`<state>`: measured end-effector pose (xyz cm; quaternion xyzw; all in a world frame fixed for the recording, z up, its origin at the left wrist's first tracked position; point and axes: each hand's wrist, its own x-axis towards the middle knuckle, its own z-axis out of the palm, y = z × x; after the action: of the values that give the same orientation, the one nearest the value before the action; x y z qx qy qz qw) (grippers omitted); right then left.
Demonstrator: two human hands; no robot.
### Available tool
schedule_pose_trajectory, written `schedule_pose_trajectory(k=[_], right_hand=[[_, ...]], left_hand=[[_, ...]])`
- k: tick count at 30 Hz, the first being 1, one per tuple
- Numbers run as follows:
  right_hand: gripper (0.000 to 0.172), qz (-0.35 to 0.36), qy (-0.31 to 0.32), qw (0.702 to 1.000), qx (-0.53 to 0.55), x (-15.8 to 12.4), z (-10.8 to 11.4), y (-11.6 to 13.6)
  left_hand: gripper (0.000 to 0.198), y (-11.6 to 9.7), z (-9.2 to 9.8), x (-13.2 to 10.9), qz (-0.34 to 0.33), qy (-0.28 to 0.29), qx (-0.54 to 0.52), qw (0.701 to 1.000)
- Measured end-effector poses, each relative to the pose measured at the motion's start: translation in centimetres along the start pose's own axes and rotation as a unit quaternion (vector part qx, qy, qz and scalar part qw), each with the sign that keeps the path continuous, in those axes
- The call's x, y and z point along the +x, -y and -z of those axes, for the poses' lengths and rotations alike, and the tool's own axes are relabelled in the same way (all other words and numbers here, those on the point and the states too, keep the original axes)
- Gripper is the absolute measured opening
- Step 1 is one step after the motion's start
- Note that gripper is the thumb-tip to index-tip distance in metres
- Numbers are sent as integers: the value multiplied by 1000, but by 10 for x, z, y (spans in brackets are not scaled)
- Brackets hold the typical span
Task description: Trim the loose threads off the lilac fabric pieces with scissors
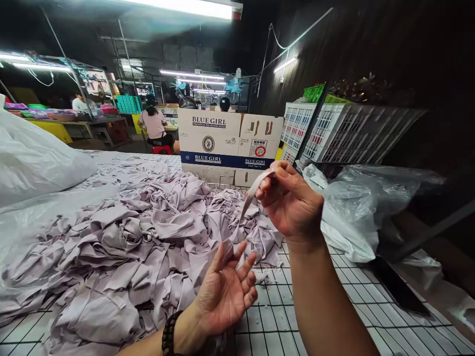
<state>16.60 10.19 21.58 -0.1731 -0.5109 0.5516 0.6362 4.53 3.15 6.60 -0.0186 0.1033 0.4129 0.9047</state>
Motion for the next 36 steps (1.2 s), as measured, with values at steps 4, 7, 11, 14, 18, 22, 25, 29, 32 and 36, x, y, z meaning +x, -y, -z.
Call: schedule_pose_trajectory(k=[4, 7, 11, 14, 18, 22, 25, 29, 32, 36], right_hand=[[8, 3, 3, 999, -32, -28, 27, 14], [11, -26, 3, 994, -105, -52, 69, 14], [13, -122, 4, 938, -325, -78, 100, -13], [22, -103, 95, 906, -400, -87, 75, -37], [42, -28, 182, 915, -358, -83, 21, -61], [37, -63, 190, 931, -306, -69, 1, -88], [18, -68, 140, 943, -295, -64, 3, -111], [19, -60, 80, 940, -326, -63, 7, -136], [16, -49, 75, 934, -346, -65, 8, -149], [8, -17, 98, 923, -372, -68, 8, -160]], left_hand=[[28, -9, -7, -5, -68, -137, -16, 988], [20, -13, -7, -27, -161, -201, 52, 965], [39, -26, -18, -64, -237, -154, 299, 912], [42, -45, -44, -81, -254, -94, 484, 832], [37, -69, -74, -81, -209, -53, 608, 764], [37, -79, -66, -69, -182, -40, 581, 792], [39, -80, -42, -64, -192, -58, 493, 847], [42, -73, -11, -62, -176, -104, 324, 924], [42, -69, 5, -64, -137, -122, 267, 946], [43, -68, 21, -67, -119, -131, 254, 951]])
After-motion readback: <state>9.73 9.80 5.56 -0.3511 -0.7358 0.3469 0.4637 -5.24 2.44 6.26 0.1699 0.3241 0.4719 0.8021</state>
